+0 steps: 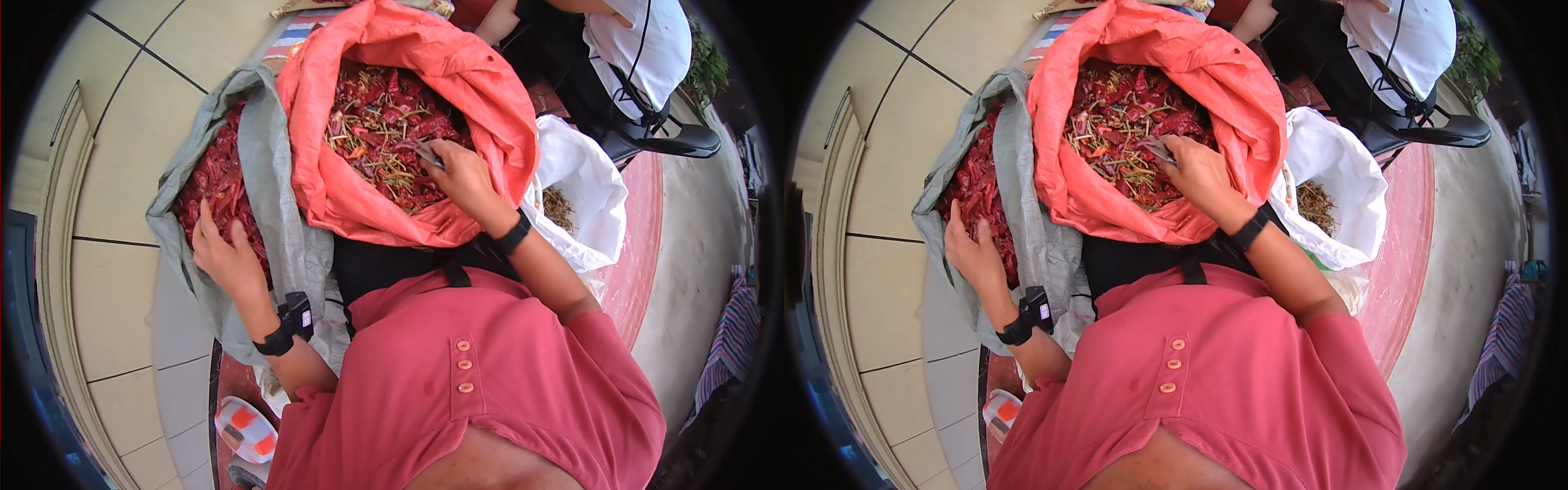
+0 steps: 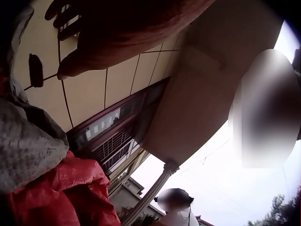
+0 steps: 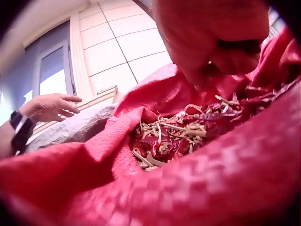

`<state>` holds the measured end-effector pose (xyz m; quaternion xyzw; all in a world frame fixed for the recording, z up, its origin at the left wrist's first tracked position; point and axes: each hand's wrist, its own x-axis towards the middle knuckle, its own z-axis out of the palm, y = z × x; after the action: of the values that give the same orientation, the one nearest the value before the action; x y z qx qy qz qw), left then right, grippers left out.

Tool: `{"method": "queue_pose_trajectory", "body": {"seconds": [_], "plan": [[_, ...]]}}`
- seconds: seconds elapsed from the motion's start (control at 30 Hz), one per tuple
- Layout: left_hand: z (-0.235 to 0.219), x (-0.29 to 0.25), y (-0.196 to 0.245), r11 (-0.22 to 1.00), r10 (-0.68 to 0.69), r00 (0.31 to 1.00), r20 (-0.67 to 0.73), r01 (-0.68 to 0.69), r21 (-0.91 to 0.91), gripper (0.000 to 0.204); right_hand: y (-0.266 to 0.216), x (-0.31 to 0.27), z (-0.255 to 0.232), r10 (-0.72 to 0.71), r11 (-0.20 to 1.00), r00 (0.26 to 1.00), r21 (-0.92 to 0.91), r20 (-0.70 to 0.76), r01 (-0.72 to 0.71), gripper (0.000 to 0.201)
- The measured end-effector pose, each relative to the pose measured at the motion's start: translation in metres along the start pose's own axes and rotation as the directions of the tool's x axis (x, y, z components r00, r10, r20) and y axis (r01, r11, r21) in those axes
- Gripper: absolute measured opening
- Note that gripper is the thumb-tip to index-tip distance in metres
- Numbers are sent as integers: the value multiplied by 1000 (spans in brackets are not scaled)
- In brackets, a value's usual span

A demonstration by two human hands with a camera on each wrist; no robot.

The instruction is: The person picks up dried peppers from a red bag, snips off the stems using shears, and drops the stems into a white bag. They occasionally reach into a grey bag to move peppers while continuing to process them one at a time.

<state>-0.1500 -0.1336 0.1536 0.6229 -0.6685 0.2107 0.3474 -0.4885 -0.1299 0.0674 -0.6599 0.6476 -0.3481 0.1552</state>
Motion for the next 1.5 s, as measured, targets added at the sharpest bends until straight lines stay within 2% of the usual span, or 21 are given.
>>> {"method": "queue_pose_trajectory", "body": {"seconds": [0.03,0.07,0.13,0.2,0.23,0.3,0.37,0.47,0.6,0.67,0.73,0.8,0.9,1.0,1.1,1.2,1.23,1.3,1.37,1.43,1.5], "plan": [[0,1,-4,992,25,999,-38,-20,122,36,2,11,11,-25,999,999,-36,-27,24,31],[-2,2,-2,996,-54,998,25,55,-66,38,4,19,20,-50,996,997,-72,-53,47,32],[-4,-5,18,882,-167,967,194,235,-409,42,-6,33,22,42,996,997,-81,60,-37,35],[-16,-11,59,711,-143,870,472,422,-562,37,-6,43,30,126,985,976,-138,176,-102,33],[-15,-14,72,631,-85,794,602,511,-585,37,0,43,35,84,983,981,-173,178,-53,33],[0,-29,94,353,56,681,730,670,-653,31,9,35,37,25,995,998,-97,53,-20,31],[21,-40,105,284,141,645,751,700,-655,29,3,21,32,-38,998,993,37,-116,42,25],[54,-49,116,219,135,649,749,717,-662,26,-3,4,12,-71,996,992,39,-104,75,21],[72,-48,130,319,94,714,694,638,-701,26,29,-4,19,167,983,950,-25,-265,-180,17],[97,-48,134,575,167,822,544,367,-731,26,44,-5,28,287,919,923,347,-258,-188,11],[119,-43,145,738,258,871,419,102,-667,24,39,-7,31,415,699,901,679,-131,-223,10],[135,-37,164,821,346,881,324,-118,-558,22,27,-13,29,359,707,925,683,-126,-181,10],[168,-36,184,881,374,807,457,-156,-447,12,16,-17,18,301,700,950,697,-89,-156,10],[186,-35,186,872,414,817,401,-229,-433,9,18,-20,9,291,705,956,684,-34,-190,10],[174,-32,184,842,396,853,340,-190,-505,14,21,-19,7,363,651,932,710,22,-270,12],[142,-27,185,792,351,883,313,-102,-601,17,13,-13,4,425,501,905,835,-9,-227,15],[135,-28,185,768,340,878,338,-52,-639,17,1,-13,-9,490,373,862,864,127,-339,18],[121,-28,186,672,328,856,399,85,-735,16,-6,-12,-13,443,300,882,901,159,-313,20],[116,-33,189,636,338,838,429,132,-760,19,-6,-11,-13,387,226,905,933,178,-280,19],[115,-37,189,631,358,813,459,151,-761,22,-9,-11,-8,402,329,910,912,99,-244,16],[116,-47,191,484,343,810,476,282,-828,23,-9,-12,-7,379,382,925,903,40,-196,14]]}}
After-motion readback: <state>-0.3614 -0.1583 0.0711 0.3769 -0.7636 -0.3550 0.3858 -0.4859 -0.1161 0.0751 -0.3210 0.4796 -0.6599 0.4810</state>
